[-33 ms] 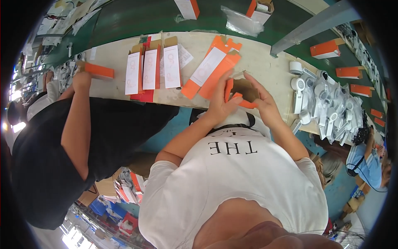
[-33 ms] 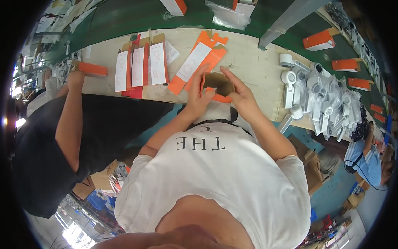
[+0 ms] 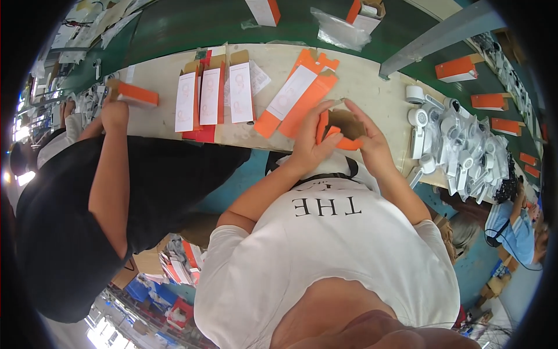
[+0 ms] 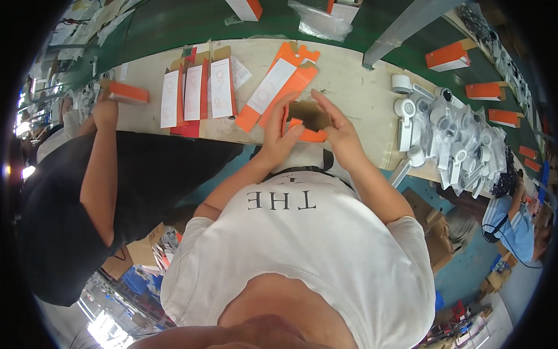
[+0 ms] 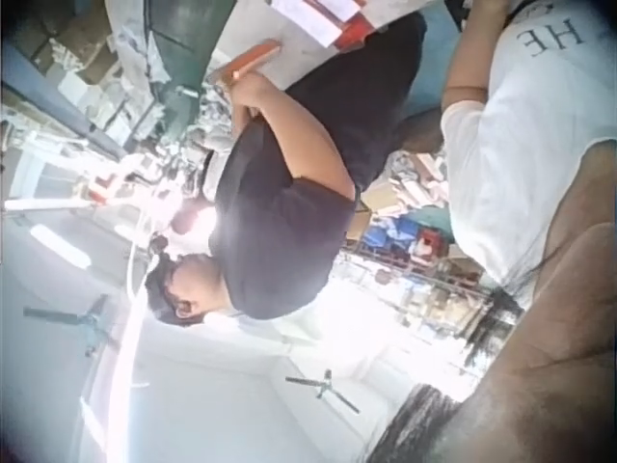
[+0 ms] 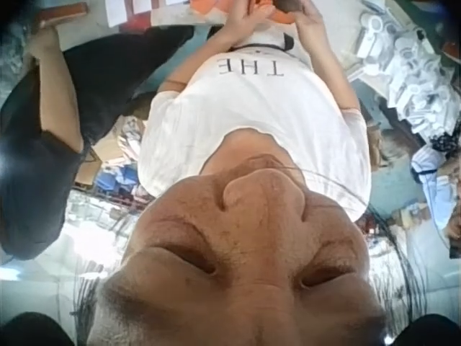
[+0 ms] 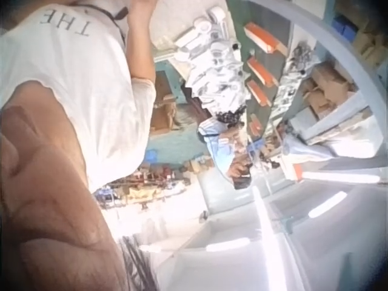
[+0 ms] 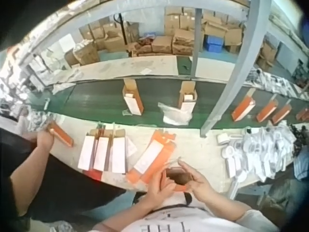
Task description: The person folds and assembles small cardboard boxes by hand for product packaging.
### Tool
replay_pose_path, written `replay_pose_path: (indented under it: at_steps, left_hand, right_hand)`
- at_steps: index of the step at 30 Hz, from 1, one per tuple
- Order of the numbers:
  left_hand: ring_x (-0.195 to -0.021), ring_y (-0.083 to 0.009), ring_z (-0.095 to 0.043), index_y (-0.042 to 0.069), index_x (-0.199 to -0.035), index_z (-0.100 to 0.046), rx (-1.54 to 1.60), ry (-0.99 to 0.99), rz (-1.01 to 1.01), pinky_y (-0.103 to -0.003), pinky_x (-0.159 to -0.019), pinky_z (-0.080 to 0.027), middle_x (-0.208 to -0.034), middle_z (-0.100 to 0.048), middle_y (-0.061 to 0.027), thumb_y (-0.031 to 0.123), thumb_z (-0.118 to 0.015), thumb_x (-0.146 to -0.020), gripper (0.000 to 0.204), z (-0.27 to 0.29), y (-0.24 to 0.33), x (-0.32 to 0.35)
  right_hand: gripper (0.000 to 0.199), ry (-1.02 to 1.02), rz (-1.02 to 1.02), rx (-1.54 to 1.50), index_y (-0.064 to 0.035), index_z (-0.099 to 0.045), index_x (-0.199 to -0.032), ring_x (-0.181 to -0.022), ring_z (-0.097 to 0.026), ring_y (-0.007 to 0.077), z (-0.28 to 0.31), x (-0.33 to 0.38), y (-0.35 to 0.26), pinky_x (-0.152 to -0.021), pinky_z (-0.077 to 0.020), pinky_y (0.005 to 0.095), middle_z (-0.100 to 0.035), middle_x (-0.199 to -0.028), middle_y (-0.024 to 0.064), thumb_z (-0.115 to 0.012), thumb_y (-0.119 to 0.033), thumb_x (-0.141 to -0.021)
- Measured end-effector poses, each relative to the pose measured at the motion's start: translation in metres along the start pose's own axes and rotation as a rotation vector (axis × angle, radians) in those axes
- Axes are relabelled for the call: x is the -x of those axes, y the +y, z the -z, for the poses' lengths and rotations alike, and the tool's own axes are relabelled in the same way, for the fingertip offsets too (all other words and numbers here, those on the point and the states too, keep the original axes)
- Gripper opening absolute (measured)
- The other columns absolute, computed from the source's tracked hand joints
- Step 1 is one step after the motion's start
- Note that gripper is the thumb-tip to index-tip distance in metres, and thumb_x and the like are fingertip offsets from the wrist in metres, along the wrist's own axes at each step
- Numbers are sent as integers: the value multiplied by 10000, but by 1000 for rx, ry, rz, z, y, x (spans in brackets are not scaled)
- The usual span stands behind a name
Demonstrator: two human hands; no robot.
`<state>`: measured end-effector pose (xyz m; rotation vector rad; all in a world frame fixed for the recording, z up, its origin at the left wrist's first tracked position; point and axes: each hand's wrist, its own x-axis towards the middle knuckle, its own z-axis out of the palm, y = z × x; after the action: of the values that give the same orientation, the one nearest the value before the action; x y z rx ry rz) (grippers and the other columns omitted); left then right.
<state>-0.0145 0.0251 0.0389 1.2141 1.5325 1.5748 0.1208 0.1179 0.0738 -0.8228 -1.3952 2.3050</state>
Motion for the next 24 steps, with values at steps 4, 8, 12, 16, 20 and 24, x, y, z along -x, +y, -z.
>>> replay_pose_path:
  at_steps: [4, 8, 12, 16, 20, 24]
  left_hand:
    - [-961, -199, -485, 28, -1231, -337, 287, 125, 204, -312, -844, -397, -1099, -481, -142, 27, -492, -782, 476, 3, 8, -1]
    - [-953, -198, -494, 32, -1216, -343, 279, 276, 172, -326, -824, -424, -1107, -480, -146, -18, -501, -761, 485, -3, 11, -2]
    - [-961, -270, -498, 44, -1066, -438, 96, 284, -351, -360, -807, -430, -1092, -490, -173, 141, -646, -764, 379, 4, -12, -1]
    - [-930, -337, -487, 63, -927, -493, -397, 135, -383, -401, -779, -412, -1071, -488, -192, 309, -714, -707, 397, 13, -13, 8]
    - [-920, -315, -489, 59, -938, -487, -350, 178, -294, -395, -783, -416, -1051, -489, -183, 298, -708, -716, 394, 4, -15, 5]
    - [-888, -277, -497, 51, -947, -481, 49, 253, -149, -358, -771, -429, -1004, -489, -150, 253, -700, -729, 369, -2, -14, 2]
  right_hand:
    - [648, -124, 37, -321, -69, -264, -1384, -1263, -323, 193, 6, -5, 7, -1048, -206, 319, -347, -1377, 94, -458, -94, -766]
    - [647, -68, 103, -193, -40, -219, -1390, -1325, -202, 206, -5, -14, 15, -1076, -104, 347, -258, -1424, 91, -463, -297, -849]
    - [659, -179, 111, -294, -71, -173, -1405, -1323, -199, 205, -4, -23, 36, -1074, -119, 351, -226, -1431, 83, -377, -454, -908]
    - [621, -209, 54, -177, -114, -176, -1412, -1311, -215, 198, -8, -22, 27, -1069, -138, 344, -259, -1417, 86, -372, -437, -918]
    - [461, -172, 18, -9, -89, -327, -1350, -1275, -282, 195, -1, -25, 24, -1046, -220, 334, -328, -1374, 83, -407, -248, -925]
    - [302, -49, 81, -183, -36, -573, -1031, -1132, -437, 164, 2, -32, 26, -918, -386, 285, -419, -1269, 72, -389, 58, -811]
